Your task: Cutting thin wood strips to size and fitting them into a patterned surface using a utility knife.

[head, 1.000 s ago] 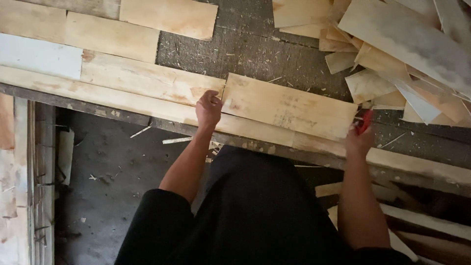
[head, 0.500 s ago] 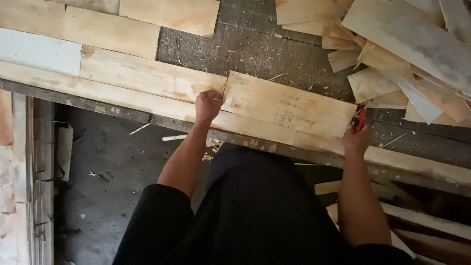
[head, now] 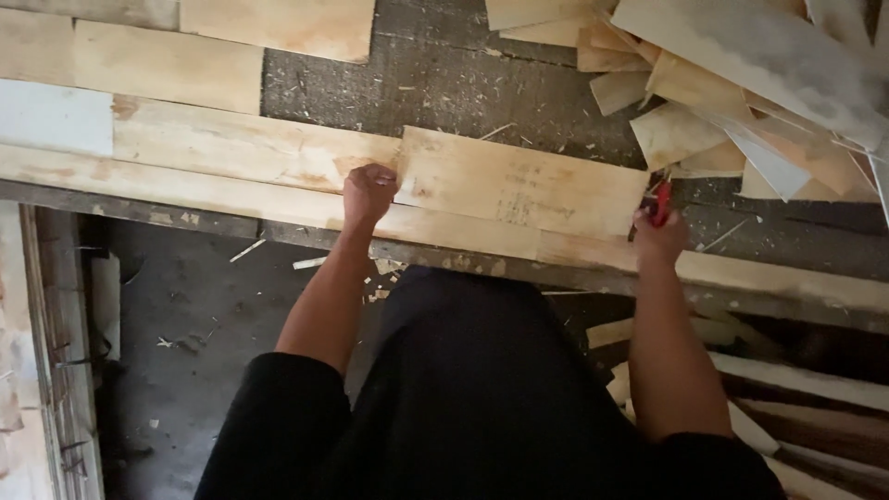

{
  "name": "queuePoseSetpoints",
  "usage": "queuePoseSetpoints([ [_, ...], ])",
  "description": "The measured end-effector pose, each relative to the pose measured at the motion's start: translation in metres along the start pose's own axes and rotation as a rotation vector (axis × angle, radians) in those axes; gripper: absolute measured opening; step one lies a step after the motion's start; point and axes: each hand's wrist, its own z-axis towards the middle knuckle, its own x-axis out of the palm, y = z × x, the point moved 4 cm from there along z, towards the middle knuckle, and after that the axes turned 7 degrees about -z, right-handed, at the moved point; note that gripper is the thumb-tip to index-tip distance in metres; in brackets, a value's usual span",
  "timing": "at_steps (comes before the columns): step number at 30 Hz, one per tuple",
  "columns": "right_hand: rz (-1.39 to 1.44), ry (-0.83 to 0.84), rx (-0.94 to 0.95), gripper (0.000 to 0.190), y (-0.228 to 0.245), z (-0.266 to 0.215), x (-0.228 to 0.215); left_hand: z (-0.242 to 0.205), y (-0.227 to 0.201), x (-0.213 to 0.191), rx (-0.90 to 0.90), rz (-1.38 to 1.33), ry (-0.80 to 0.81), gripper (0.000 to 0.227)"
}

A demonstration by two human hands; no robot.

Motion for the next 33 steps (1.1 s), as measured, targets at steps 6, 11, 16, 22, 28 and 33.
queuePoseSetpoints([
  [6, 0.119, 0.004, 0.058, 0.020, -0.011, 0.009, 0.005, 0.003, 0.002, -0.001, -0.018, 0.032, 0.032, 0.018],
  [11, 0.162, 0.015, 0.030, 0.019, -0.014, 0.014, 0.007, -0.001, -0.005, -0.002, -0.047, 0.033, 0.036, 0.016],
  [16, 0.163, 0.014, 0.098, 0.019, -0.013, 0.013, 0.006, 0.004, 0.002, 0.000, -0.032, 0.077, 0.028, 0.016],
  [22, 0.240, 0.019, -0.021, 0.023, -0.033, 0.029, 0.017, 0.000, 0.000, 0.001, -0.086, 0.058, 0.043, 0.017],
  [28, 0.161, -0.043, -0.026, 0.024, -0.011, 0.014, 0.012, 0.004, 0.014, 0.006, 0.134, 0.160, -0.080, 0.010],
  [33, 0.176, 0.016, 0.100, 0.028, -0.019, 0.020, 0.017, -0.003, 0.004, 0.004, 0.090, 0.094, -0.141, 0.007],
])
